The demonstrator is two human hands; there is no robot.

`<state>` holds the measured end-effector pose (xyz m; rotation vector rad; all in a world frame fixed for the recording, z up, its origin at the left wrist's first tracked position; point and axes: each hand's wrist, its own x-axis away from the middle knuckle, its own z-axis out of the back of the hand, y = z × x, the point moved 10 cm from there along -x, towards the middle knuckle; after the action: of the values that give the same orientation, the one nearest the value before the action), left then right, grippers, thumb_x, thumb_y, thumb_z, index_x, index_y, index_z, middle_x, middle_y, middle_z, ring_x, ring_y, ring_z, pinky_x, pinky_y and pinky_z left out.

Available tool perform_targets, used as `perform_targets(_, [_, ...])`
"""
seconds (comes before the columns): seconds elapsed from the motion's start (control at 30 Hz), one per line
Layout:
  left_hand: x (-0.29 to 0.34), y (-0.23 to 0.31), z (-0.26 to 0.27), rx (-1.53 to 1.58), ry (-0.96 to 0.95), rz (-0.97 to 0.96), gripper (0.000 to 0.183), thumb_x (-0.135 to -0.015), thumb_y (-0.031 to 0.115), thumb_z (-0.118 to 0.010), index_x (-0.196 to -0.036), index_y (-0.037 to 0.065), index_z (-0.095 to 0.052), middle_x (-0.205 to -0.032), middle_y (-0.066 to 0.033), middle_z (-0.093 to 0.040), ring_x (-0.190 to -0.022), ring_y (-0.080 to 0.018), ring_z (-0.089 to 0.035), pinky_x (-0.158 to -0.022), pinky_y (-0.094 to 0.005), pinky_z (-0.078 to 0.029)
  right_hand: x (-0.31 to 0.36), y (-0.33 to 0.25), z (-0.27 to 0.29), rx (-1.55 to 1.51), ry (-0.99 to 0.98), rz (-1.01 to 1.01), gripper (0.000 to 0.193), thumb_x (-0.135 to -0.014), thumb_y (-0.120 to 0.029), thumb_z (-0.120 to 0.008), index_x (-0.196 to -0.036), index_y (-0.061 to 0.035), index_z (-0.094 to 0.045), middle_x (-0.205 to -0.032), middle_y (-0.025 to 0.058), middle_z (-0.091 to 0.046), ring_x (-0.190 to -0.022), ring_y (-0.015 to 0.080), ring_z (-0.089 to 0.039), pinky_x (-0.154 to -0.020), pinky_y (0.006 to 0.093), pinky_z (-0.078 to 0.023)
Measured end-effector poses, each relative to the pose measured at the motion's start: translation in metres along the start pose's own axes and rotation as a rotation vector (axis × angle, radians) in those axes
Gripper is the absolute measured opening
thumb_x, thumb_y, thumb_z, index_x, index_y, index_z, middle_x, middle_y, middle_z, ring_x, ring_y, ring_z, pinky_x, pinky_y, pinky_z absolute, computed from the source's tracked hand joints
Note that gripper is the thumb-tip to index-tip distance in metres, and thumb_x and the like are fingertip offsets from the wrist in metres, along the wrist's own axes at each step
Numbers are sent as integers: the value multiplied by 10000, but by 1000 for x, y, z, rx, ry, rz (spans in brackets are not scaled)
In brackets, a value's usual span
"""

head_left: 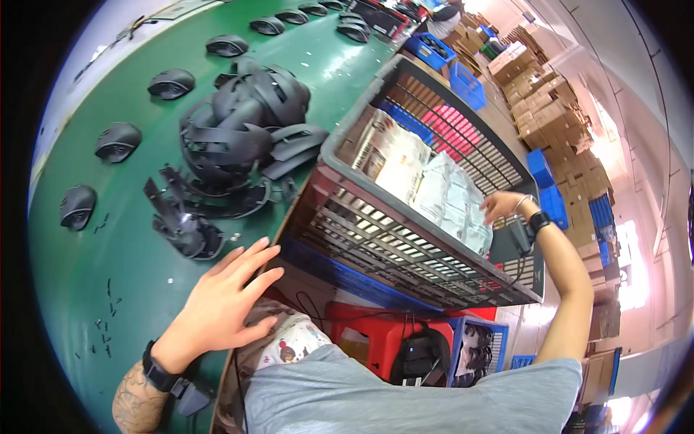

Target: The person assembles computer mice at a factory workstation. They pick up mouse shells and internal components from a crate, fit the parts together by hand, and place the completed units on a green workbench. The process is repeated for multiple units throughout the clip.

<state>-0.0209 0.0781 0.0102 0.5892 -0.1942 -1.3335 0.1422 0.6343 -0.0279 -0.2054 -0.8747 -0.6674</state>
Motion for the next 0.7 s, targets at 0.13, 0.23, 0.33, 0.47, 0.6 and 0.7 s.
perform_targets(0.13, [-4, -2, -3, -19, -42, 41, 496, -712, 298, -693, -1118, 36, -580, -1340, -126, -490, -1328, -311, -386, -1057, -488, -356, -29, 53, -105, -44, -253, -67, 784, -637, -311, -828, -1306, -37, -525, -1225, 124, -616, -1088, 224, -592, -918, 325, -475])
perform_targets(0.23, [-9, -3, -6, -19, -63, 45, 477, -697, 290, -692, -1087, 34, -593, -1323, -129, -506, -1311, -317, -409, -1044, -496, -367, -40, 68, -161, -71, -395, 6, 736, -638, -249, -800, -1306, -82, -538, -1241, 92, -611, -1086, 227, -588, -943, 328, -455])
perform_targets(0.33, [-9, -8, -8, 7, -37, 76, 469, -647, 269, -698, -1035, 25, -602, -1284, -134, -537, -1290, -352, -428, -1020, -518, -371, -34, 24, -183, -62, -523, 77, 566, -625, -161, -744, -1172, -62, -638, -1082, 81, -683, -967, 189, -619, -858, 318, -472])
perform_targets(0.47, [-11, -7, -10, -6, -45, 73, 470, -631, 268, -700, -1025, 30, -604, -1276, -139, -542, -1292, -359, -425, -1011, -529, -372, -60, 54, -204, 62, -387, 132, 374, -629, -95, -675, -997, -30, -683, -864, 62, -696, -827, 166, -621, -742, 321, -492])
perform_targets(0.6, [-6, 2, -10, -132, -49, 23, 469, -648, 260, -710, -1053, 48, -605, -1292, -147, -524, -1287, -372, -426, -1010, -517, -383, -62, 54, -200, 209, -417, 157, 326, -640, -98, -658, -955, -14, -676, -832, 59, -680, -793, 169, -618, -720, 324, -491])
perform_targets(0.7, [-15, 48, -14, -487, -17, -224, 310, -763, 200, -630, -1054, 93, -620, -1282, -93, -553, -1265, -270, -471, -1016, -422, -396, -47, 63, -198, 195, -463, 119, 317, -673, -117, -645, -972, -16, -671, -873, 62, -672, -829, 184, -618, -746, 322, -496])
